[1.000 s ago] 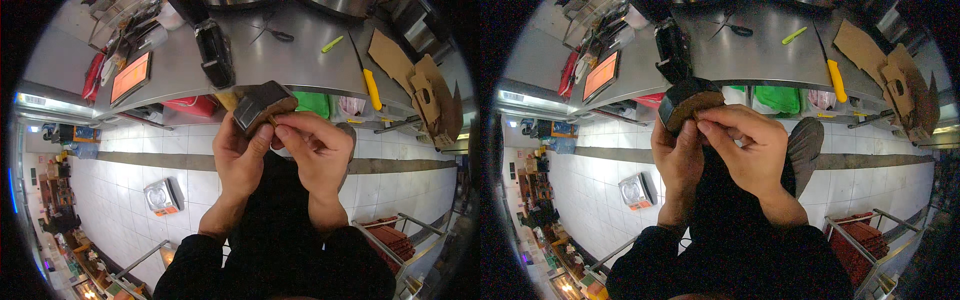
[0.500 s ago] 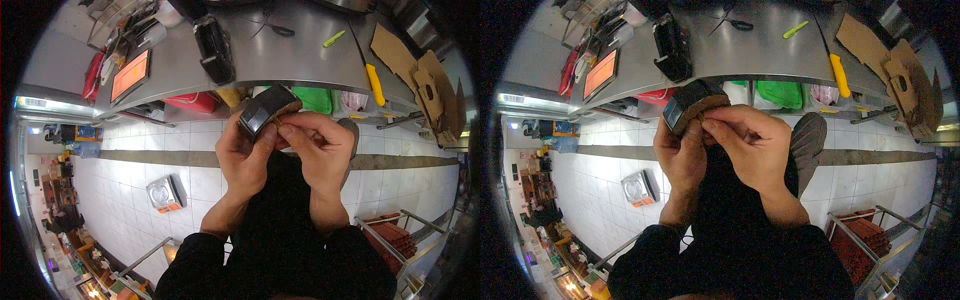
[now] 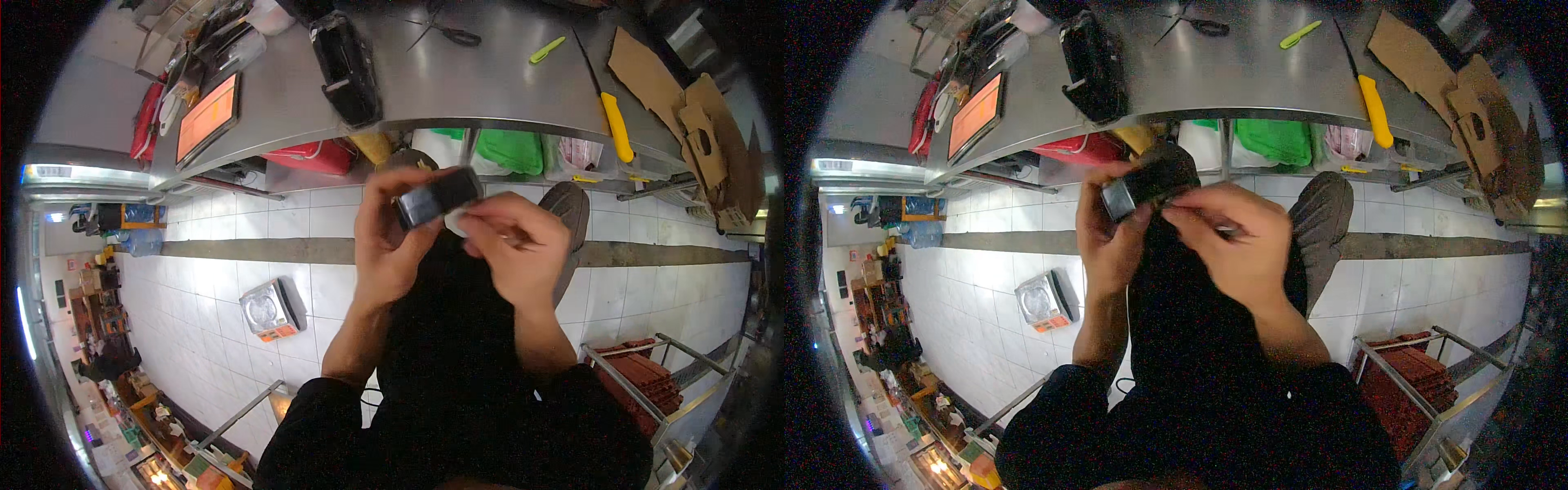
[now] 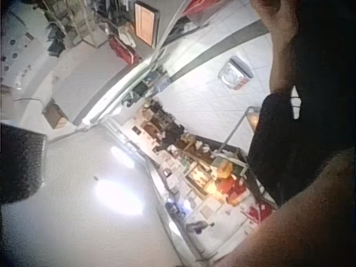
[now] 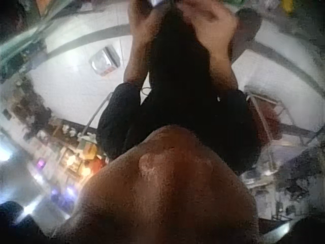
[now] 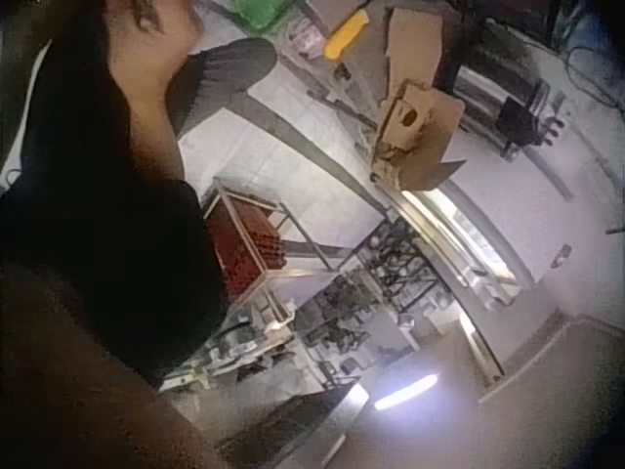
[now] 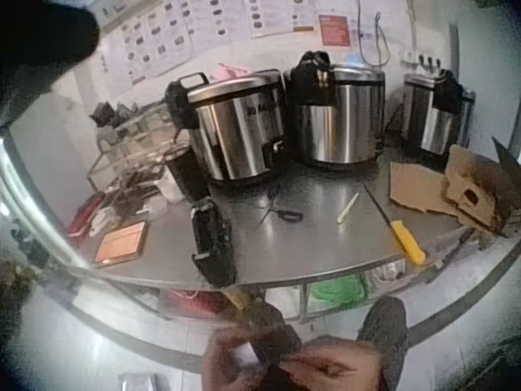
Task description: Assembling a custom cardboard component using scissors and tape in a kitchen setting.
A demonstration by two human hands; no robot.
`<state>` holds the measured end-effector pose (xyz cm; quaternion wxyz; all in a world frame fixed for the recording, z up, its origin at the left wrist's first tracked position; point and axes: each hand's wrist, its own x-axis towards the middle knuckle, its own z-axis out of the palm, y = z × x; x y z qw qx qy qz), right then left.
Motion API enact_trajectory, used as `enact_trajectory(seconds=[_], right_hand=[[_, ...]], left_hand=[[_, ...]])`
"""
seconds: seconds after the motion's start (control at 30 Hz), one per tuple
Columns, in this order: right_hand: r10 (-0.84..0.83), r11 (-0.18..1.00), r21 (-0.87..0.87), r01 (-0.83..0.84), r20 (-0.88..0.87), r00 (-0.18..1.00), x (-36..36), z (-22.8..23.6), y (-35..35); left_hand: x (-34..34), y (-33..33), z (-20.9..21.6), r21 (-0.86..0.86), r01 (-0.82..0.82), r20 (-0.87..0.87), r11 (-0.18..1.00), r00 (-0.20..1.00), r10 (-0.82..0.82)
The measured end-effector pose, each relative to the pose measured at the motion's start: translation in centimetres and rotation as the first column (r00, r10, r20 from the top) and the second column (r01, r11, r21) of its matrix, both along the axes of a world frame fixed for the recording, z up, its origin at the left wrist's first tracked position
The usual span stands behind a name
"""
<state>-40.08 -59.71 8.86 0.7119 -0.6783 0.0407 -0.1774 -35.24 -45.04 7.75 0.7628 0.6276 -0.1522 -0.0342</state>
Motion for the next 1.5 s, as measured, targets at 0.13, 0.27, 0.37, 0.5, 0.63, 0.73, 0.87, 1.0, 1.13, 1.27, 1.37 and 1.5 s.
enact_trajectory(seconds=[0.13,0.27,0.37,0.5,0.63,0.73,0.87,1.0,1.13,1.27,1.37,1.5], right_hand=[[0.01,0.939,0.344,-0.003,-0.017,1.0,-1.0,-0.2,-2.4],[0.317,0.832,0.497,-0.248,-0.058,0.947,-0.5,-0.5,-2.1],[0.227,0.951,0.227,-0.21,-0.052,0.973,-0.5,-2.1,-1.6],[0.097,0.971,0.216,-0.1,0.024,0.995,-0.2,-3.1,-1.2],[-0.103,0.99,0.098,0.1,0.033,0.994,-0.2,-3.9,-0.1],[-0.164,0.982,-0.081,0.169,0.069,0.984,-0.1,-4.8,0.4],[-0.24,0.92,-0.278,0.276,0.157,0.958,0.3,-5.1,0.3],[-0.249,0.805,-0.465,0.369,0.299,0.921,0.3,-4.5,-0.7],[-0.12,0.899,-0.402,0.176,0.159,0.98,-0.5,-3.0,-0.8],[-0.067,0.756,-0.603,0.252,0.312,0.948,0.1,-3.0,-1.2],[-0.067,0.759,-0.613,0.219,0.26,0.963,0.3,-2.6,-1.7],[-0.032,0.772,-0.606,0.193,0.265,0.964,0.5,-2.6,-2.2]], left_hand=[[1.5,1.5,-0.8,-0.177,0.204,0.111,0.963,0.976,-0.186],[2.5,2.3,-0.9,0.279,0.288,0.414,0.916,0.825,-0.385],[2.0,1.5,-1.0,0.412,0.139,0.504,0.9,0.788,-0.353],[-1.0,-0.2,-0.1,-0.169,-0.086,-0.261,0.982,0.964,0.039],[-2.5,-0.8,-1.4,-0.295,-0.017,-0.428,0.955,0.896,-0.116],[-2.2,-2.5,-0.8,-0.212,-0.032,-0.455,0.977,0.888,-0.07],[-2.7,-3.4,-1.5,-0.144,-0.114,-0.433,0.983,0.901,0.041],[-2.5,-3.2,-2.2,0.014,-0.237,-0.27,0.971,0.935,0.232],[-2.1,-2.9,-3.0,0.258,-0.333,0.066,0.907,0.942,0.328],[-2.2,-2.9,-3.5,0.319,-0.408,0.279,0.856,0.903,0.326],[-2.7,-2.5,-3.3,0.061,-0.24,0.083,0.969,0.969,0.234],[-2.6,-2.3,-1.6,-0.064,-0.173,-0.16,0.983,0.974,0.161]])
